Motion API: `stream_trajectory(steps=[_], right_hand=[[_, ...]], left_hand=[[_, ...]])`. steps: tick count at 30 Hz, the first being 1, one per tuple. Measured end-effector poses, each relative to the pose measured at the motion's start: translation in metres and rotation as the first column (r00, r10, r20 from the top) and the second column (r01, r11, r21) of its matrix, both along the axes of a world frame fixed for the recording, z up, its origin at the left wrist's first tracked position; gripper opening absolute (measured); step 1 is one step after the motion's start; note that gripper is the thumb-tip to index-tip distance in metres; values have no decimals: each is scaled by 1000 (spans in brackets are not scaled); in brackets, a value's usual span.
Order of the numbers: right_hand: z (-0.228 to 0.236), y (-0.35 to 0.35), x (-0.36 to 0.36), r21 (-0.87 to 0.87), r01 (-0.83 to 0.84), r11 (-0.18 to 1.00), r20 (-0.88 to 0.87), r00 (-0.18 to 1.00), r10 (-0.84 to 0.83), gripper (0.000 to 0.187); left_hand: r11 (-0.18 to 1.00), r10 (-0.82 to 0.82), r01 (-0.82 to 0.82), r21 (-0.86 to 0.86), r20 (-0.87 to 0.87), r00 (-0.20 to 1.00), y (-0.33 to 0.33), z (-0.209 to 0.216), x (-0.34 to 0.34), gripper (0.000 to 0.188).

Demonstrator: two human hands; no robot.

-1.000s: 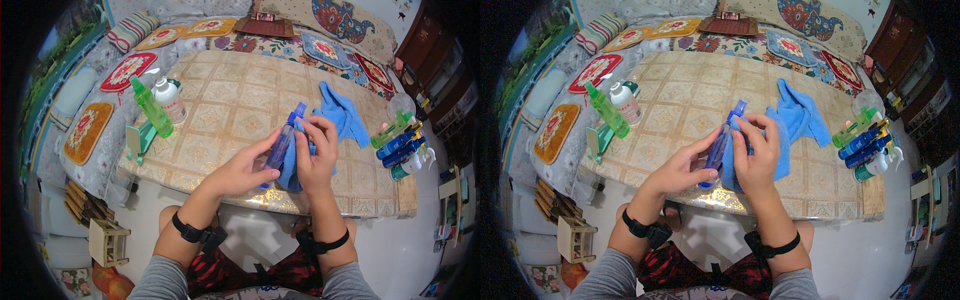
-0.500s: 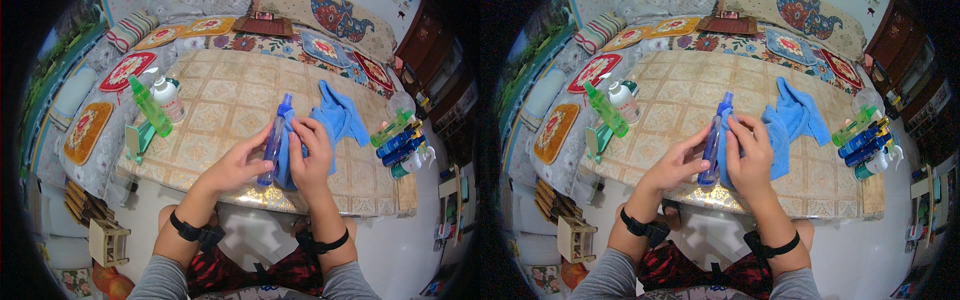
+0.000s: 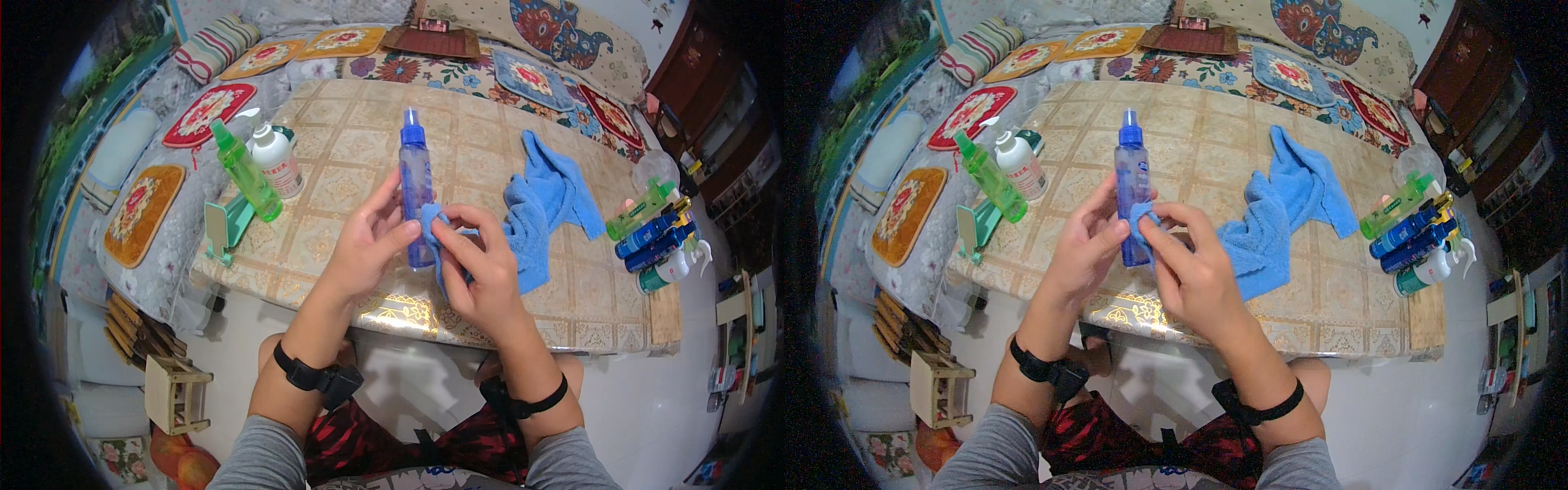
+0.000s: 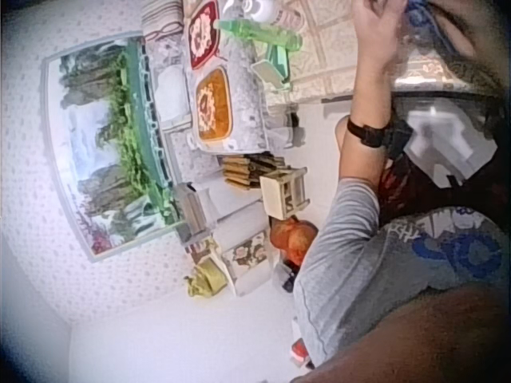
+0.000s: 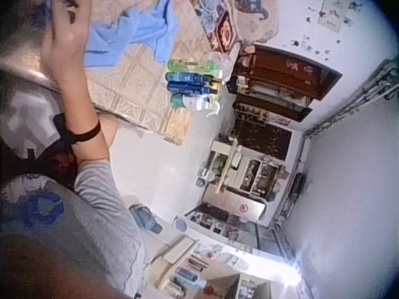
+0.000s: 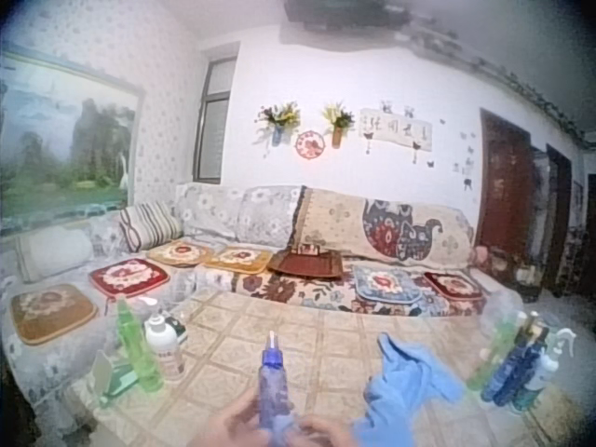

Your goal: Cleaning a blue spray bottle with a blue cloth.

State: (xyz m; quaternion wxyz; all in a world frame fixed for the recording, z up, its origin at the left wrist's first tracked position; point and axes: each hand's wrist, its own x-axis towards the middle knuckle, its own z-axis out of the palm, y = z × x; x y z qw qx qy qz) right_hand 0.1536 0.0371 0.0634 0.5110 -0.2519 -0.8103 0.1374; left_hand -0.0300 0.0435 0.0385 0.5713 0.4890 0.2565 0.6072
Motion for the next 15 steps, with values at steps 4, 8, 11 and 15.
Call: stream_trajectory(steps=[4, 8, 11, 15], right_hand=[[0, -2, -1, 10, -38, 999, -9, 999, 38, 45], [0, -3, -1, -9, -60, 998, -16, 998, 60, 47], [-1, -1, -1, 30, -8, 1000, -19, 1000, 9, 46], [-2, 5, 4, 3, 109, 994, -67, 992, -108, 42]], left_hand=[[1000, -13, 13, 6, 117, 993, -3, 11, 2, 75], [999, -27, 29, -15, 131, 991, -4, 14, 0, 73], [992, -113, 120, -50, 125, 986, -4, 11, -2, 75], [992, -118, 120, -27, 56, 991, -7, 7, 6, 81]])
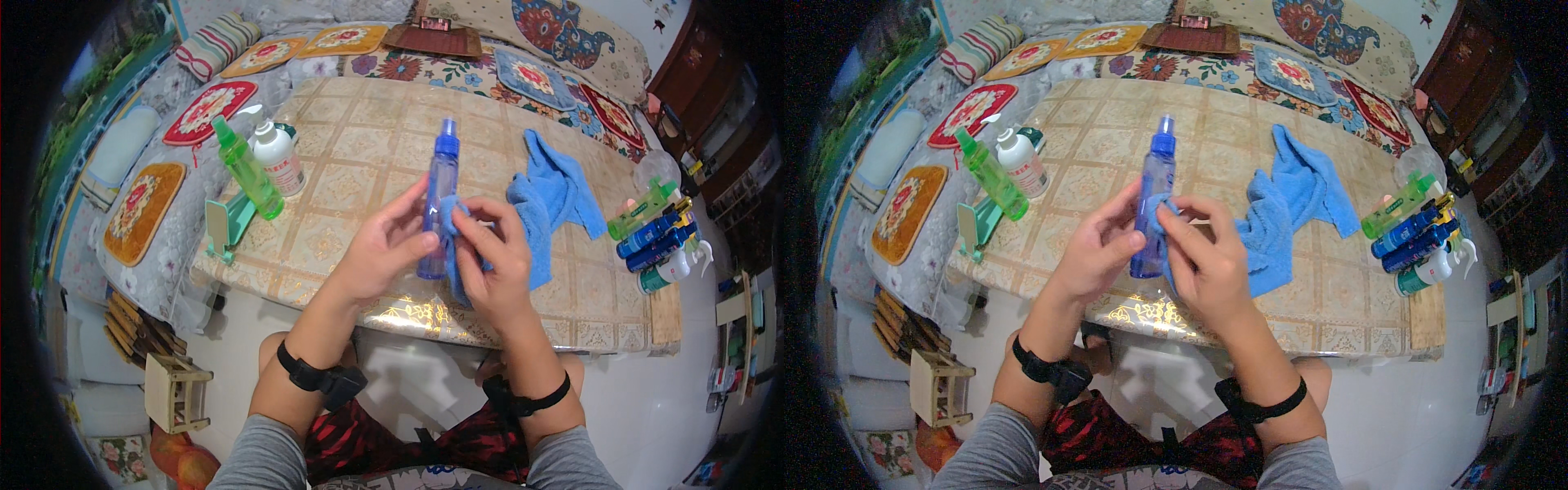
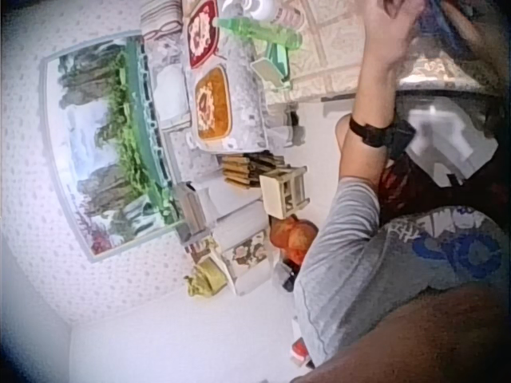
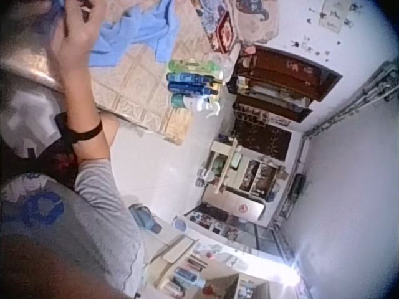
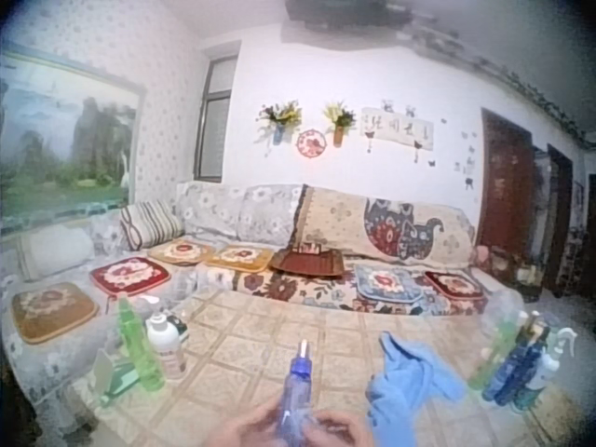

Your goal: Cleaning a blue spray bottle with a blue cloth.

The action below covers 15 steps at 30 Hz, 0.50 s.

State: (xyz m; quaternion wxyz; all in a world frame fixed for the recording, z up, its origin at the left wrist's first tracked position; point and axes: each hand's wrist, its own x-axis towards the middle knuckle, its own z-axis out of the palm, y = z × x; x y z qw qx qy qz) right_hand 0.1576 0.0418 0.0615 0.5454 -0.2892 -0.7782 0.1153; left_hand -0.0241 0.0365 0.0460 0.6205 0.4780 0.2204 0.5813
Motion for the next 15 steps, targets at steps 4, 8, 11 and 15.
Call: stream_trajectory(steps=[4, 8, 11, 15], right_hand=[[-2, 8, 6, 14, 61, 998, -60, 996, -60, 42], [1, 11, 10, 14, 120, 993, -67, 991, -119, 43], [3, 13, 13, 38, 151, 988, -58, 987, -149, 42], [2, 13, 13, 4, 159, 987, -67, 985, -158, 41]], left_hand=[[992, -120, 122, 17, -74, 990, -4, 6, 2, 83], [984, -177, 171, -50, -187, 966, -8, 9, -1, 89], [972, -230, 217, -85, -190, 954, -9, 10, 0, 91], [986, -149, 164, 28, -291, 945, -7, 2, 3, 92]])
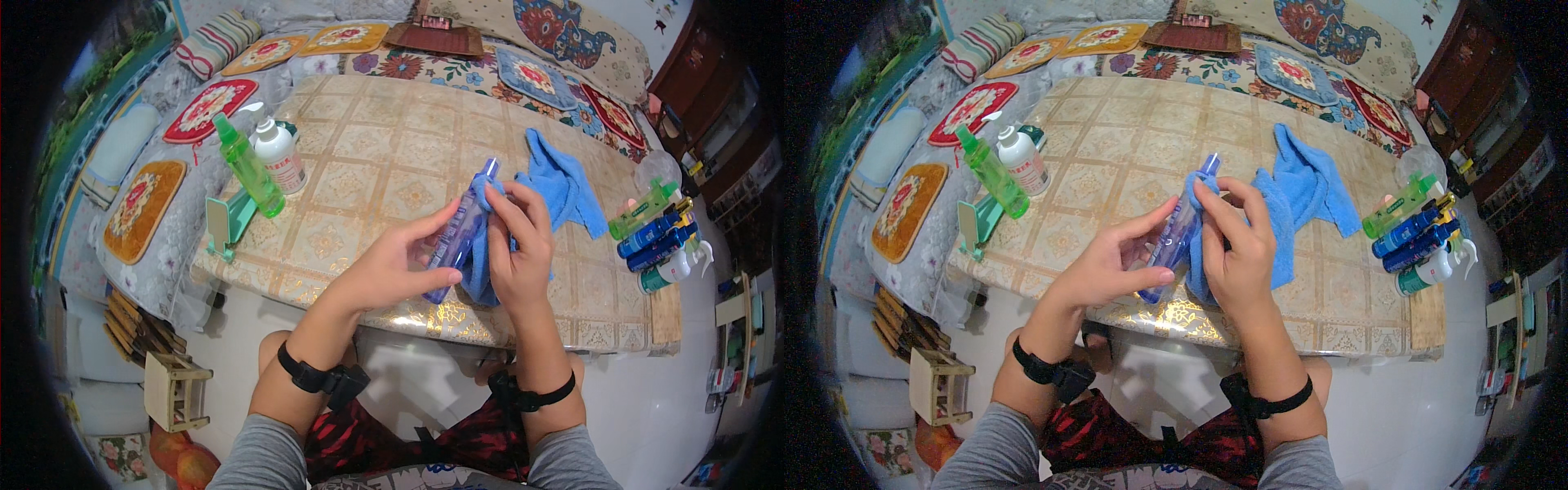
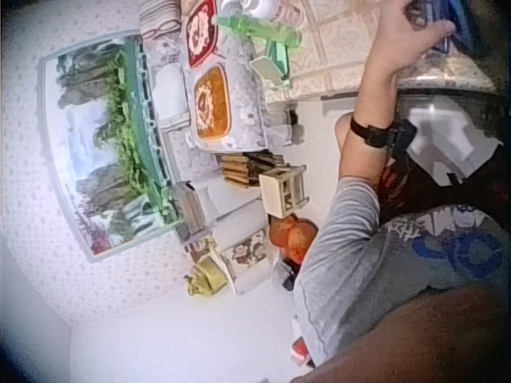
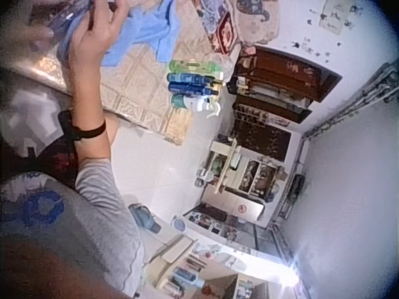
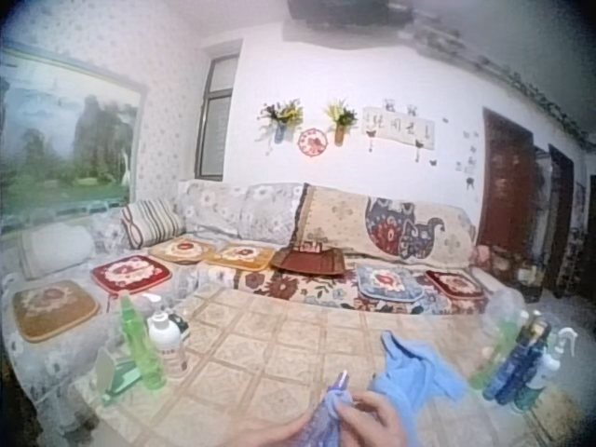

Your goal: Cleaning a blue spray bottle with a blue cloth.

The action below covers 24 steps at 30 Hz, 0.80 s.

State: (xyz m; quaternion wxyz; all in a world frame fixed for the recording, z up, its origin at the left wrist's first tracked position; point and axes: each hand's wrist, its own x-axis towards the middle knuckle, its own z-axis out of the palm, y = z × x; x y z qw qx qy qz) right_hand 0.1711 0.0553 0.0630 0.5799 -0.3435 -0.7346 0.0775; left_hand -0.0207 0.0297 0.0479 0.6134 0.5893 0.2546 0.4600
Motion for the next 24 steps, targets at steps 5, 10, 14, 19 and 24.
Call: stream_trajectory(steps=[5, 10, 14, 19, 24], right_hand=[[-1, -2, -3, -2, 25, 1000, 84, 996, -25, 44], [-2, -8, -11, -7, 1, 1000, 97, 995, 0, 45], [-7, -10, -14, -68, -113, 991, 33, 993, 116, 40], [-3, -13, -14, -150, -205, 967, -33, 979, 203, 39], [-2, -15, -15, -184, -244, 952, -28, 970, 242, 37]], left_hand=[[994, 80, -68, 81, -154, 985, -1, 0, 3, 93], [986, 140, -125, 109, -140, 980, 1, -3, 5, 95], [971, 234, -233, -46, 20, 972, 4, 0, 5, 92], [956, 293, -286, -68, 132, 947, 10, -3, 4, 89], [916, 374, -332, -226, 179, 910, 10, 1, 3, 79]])
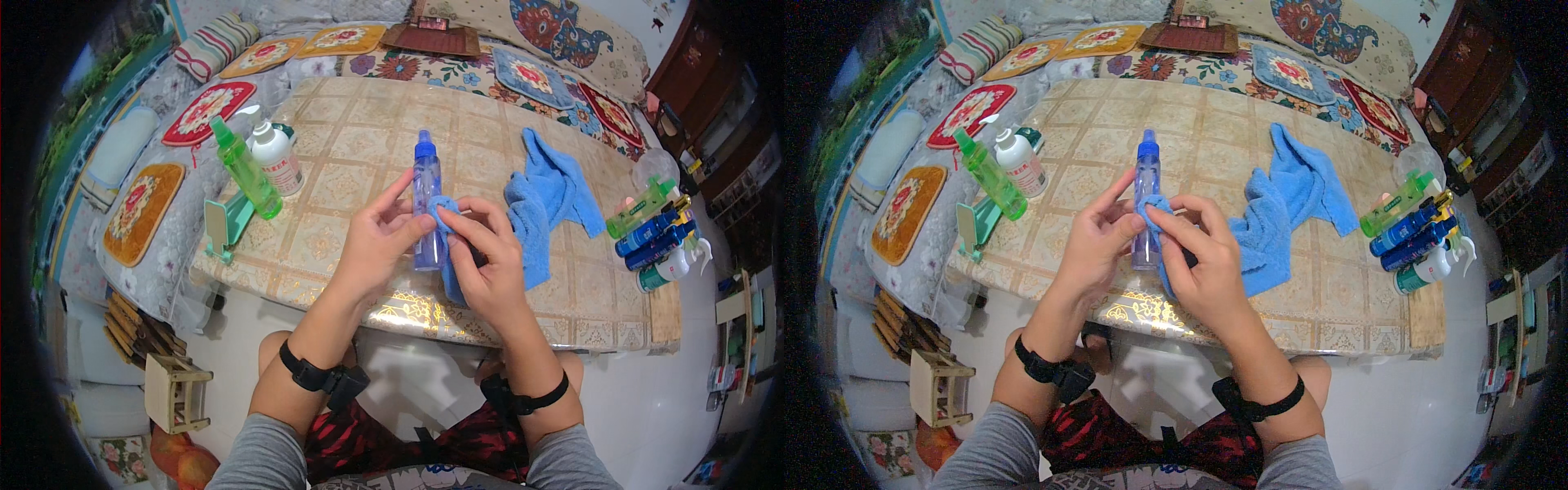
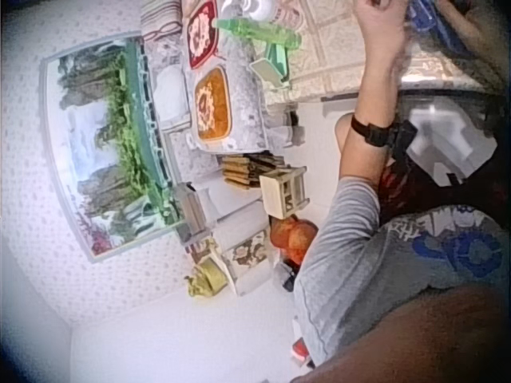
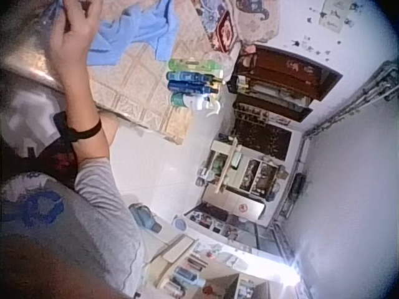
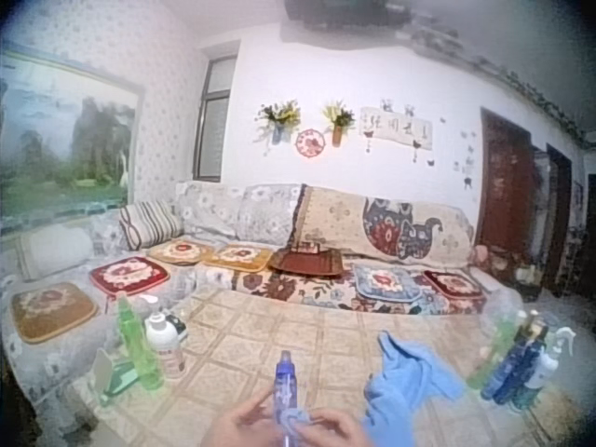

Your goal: Cleaning a blue spray bottle with a blue cloth.

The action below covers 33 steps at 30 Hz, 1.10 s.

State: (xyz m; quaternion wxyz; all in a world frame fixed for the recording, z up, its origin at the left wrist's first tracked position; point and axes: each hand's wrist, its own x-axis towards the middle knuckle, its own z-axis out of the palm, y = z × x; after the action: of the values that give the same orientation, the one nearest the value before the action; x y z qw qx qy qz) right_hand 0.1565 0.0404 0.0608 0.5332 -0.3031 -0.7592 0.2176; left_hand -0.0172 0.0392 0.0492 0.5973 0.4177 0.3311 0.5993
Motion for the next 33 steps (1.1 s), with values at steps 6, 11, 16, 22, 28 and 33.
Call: stream_trajectory(steps=[6, 11, 16, 22, 28, 33], right_hand=[[1, -4, 0, 19, -21, 1000, 32, 999, 21, 39], [4, -8, -5, 166, -91, 982, 102, 992, 75, 42], [2, -10, -7, 197, -82, 977, 153, 987, 52, 42], [-2, -9, -10, 136, -19, 991, 71, 997, 9, 35], [-3, -4, -8, 174, 72, 982, 13, 997, -76, 32], [-3, 7, 2, 217, 204, 955, -53, 979, -197, 31]], left_hand=[[994, 106, -106, -31, -14, 994, 0, 4, -4, 72], [983, 179, -177, -39, 38, 983, 5, 1, -1, 70], [980, 197, -196, -24, 75, 977, 6, -3, 6, 65], [976, 215, -213, 38, -76, 974, 7, -13, 8, 53], [982, 134, -119, 145, -102, 986, 3, -11, 9, 53], [994, -30, 39, 103, -85, 996, -5, -2, 14, 59]])
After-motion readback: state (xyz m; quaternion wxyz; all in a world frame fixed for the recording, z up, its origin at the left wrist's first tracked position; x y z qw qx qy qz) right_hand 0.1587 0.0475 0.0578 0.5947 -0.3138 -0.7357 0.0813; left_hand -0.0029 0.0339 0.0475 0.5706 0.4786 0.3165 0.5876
